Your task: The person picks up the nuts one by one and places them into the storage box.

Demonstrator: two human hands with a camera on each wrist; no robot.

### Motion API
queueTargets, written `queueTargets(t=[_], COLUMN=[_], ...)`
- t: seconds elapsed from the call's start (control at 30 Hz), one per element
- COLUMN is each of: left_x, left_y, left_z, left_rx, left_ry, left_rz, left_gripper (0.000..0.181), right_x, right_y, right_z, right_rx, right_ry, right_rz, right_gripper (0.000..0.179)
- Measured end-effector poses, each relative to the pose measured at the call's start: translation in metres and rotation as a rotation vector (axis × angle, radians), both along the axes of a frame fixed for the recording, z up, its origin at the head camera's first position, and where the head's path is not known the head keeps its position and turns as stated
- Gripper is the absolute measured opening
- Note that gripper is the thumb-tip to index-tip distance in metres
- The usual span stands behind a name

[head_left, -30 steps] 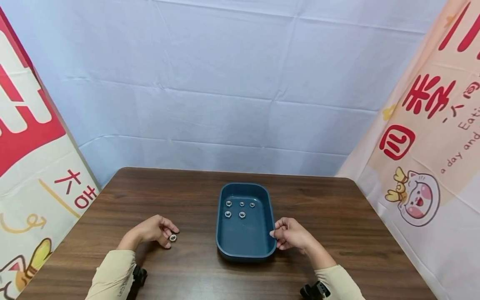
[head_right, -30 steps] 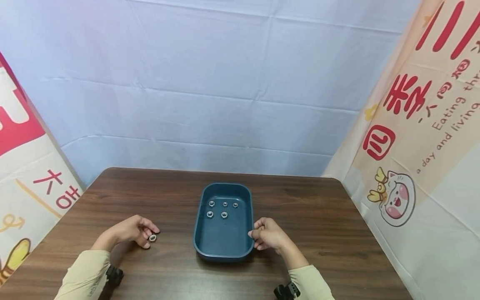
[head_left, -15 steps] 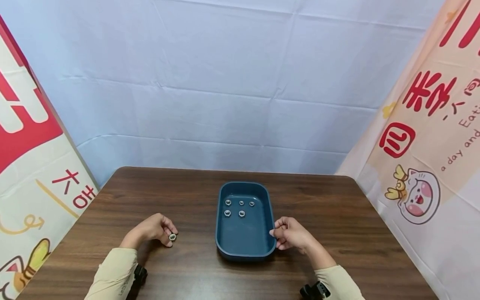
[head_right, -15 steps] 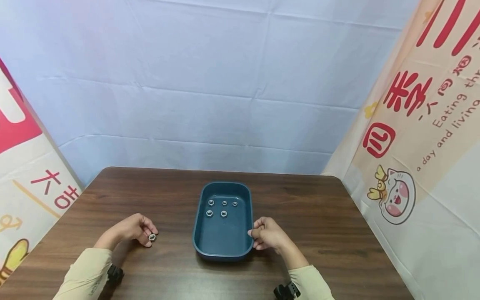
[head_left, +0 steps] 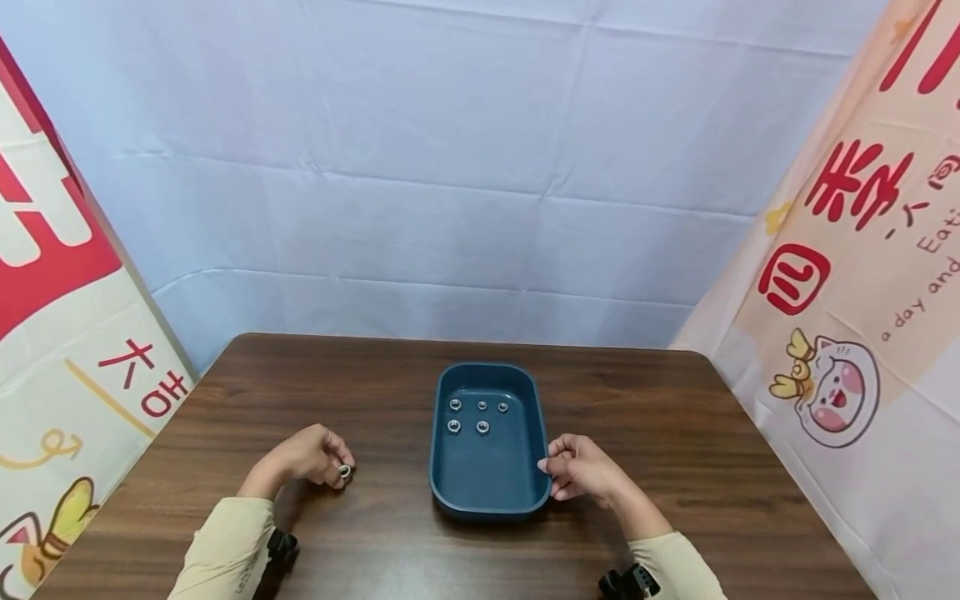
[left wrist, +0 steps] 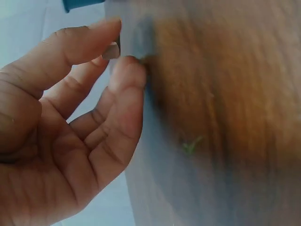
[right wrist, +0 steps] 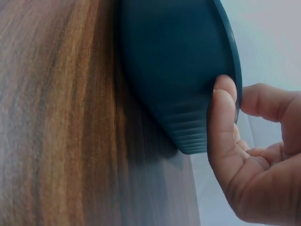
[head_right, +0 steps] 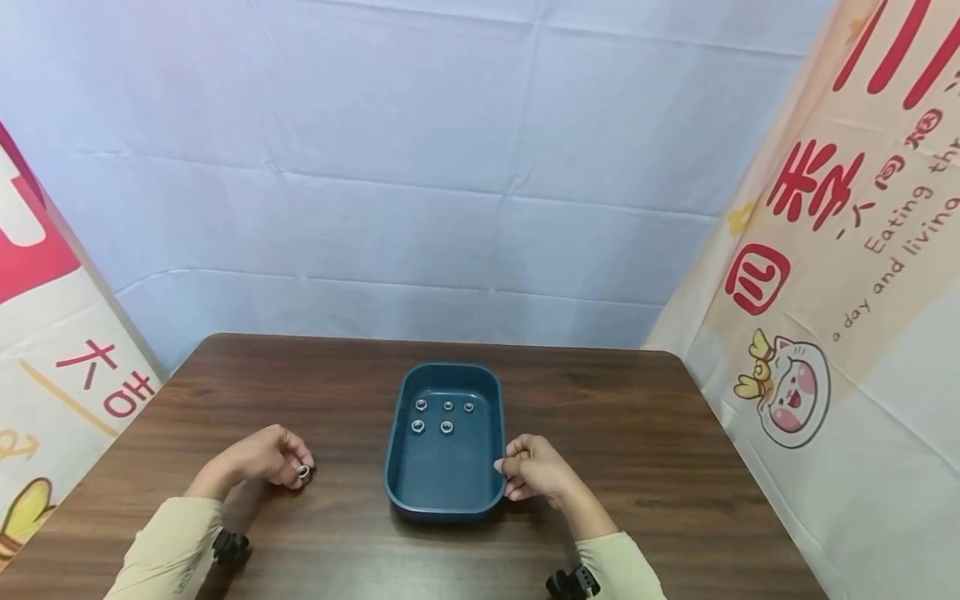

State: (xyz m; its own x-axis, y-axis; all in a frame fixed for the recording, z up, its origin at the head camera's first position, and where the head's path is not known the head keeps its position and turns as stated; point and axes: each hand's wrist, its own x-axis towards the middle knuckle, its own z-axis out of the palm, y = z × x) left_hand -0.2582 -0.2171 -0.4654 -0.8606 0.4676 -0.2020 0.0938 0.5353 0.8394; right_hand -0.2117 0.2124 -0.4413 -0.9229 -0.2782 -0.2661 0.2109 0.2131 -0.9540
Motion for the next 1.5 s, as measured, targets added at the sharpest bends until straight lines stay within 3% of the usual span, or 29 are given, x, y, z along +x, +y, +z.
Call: queueTargets(t=[0.33,0.53,0.8,1.0,1.17,1.5], left_x=[-0.008,-0.011,-0.013,-0.008,-0.003,-0.01], left_y=[-0.006,-0.007,-0.006,-0.005,0.007,0.029], left_z=[-0.005,-0.008,-0.009,-0.005,0.0,0.013], left_rx=[0.308,0.417,0.385,0.356,0.361,0.368], left_ry=[-0.144,-0.152,-0.143,-0.131,-0.124,-0.138], left_rz=[0.101,0.15,0.165,0.163,0.176,0.202], left_gripper=[0.03,0.036,0.036,0.033,0.033,0.028], right_x=[0.0,-0.001,0.001,0.001,0.002,0.002], right_y=[0.001,0.0,0.0,-0.002,-0.003,-0.001], right_z=[0.001,0.002,0.0,-0.002,-0.002,-0.004], right_rx=[-0.015,-0.016,-0.021,-0.032,-0.012,-0.027], right_ry=[0.004,0.011,0.017,0.022,0.015,0.008], right_rz=[-0.014,-0.029,-0.038,-0.032,-0.04,-0.039], right_gripper=[0.025,0.026,0.025,0.026,0.026,0.027])
